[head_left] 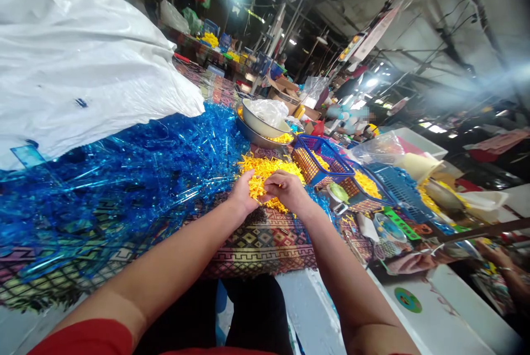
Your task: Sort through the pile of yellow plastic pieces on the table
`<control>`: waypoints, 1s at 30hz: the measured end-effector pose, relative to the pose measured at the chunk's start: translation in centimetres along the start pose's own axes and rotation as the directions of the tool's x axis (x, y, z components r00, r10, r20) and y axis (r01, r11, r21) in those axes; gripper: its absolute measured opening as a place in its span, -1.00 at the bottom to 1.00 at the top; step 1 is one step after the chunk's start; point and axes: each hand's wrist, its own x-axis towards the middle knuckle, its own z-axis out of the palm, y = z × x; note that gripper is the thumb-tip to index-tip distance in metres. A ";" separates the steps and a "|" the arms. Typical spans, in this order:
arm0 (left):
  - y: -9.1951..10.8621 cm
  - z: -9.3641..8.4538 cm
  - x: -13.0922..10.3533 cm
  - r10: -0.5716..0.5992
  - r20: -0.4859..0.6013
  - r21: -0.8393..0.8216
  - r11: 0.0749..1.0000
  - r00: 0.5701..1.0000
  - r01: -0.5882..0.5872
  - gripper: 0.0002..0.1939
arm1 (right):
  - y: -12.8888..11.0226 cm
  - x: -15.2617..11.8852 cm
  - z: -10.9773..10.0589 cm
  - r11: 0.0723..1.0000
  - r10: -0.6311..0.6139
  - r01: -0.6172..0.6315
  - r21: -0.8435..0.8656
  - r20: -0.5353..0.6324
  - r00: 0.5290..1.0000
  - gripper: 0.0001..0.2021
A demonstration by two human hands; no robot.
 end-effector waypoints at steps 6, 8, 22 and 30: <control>0.1 -0.2 0.0 0.027 -0.022 0.127 0.992 0.999 -0.024 -0.77 | 1.2 0.4 -1.4 0.996 0.048 -0.057 -0.064 -0.130 0.990 -0.90; 0.3 0.0 -0.2 0.031 -0.051 0.154 0.988 0.998 -0.023 -0.78 | 2.5 0.4 -1.8 0.986 0.086 -0.115 -0.117 -0.229 0.970 -0.92; 0.3 0.7 -1.0 0.058 -0.079 0.198 0.979 0.995 -0.041 -0.80 | -1.9 -7.8 3.8 0.607 0.652 -0.177 0.774 -0.359 0.668 -0.76; 0.9 2.8 -1.0 0.445 -0.087 0.265 0.873 0.891 -0.410 -0.85 | -2.4 -1.3 7.3 0.190 0.701 -0.009 0.982 -0.129 0.701 -0.65</control>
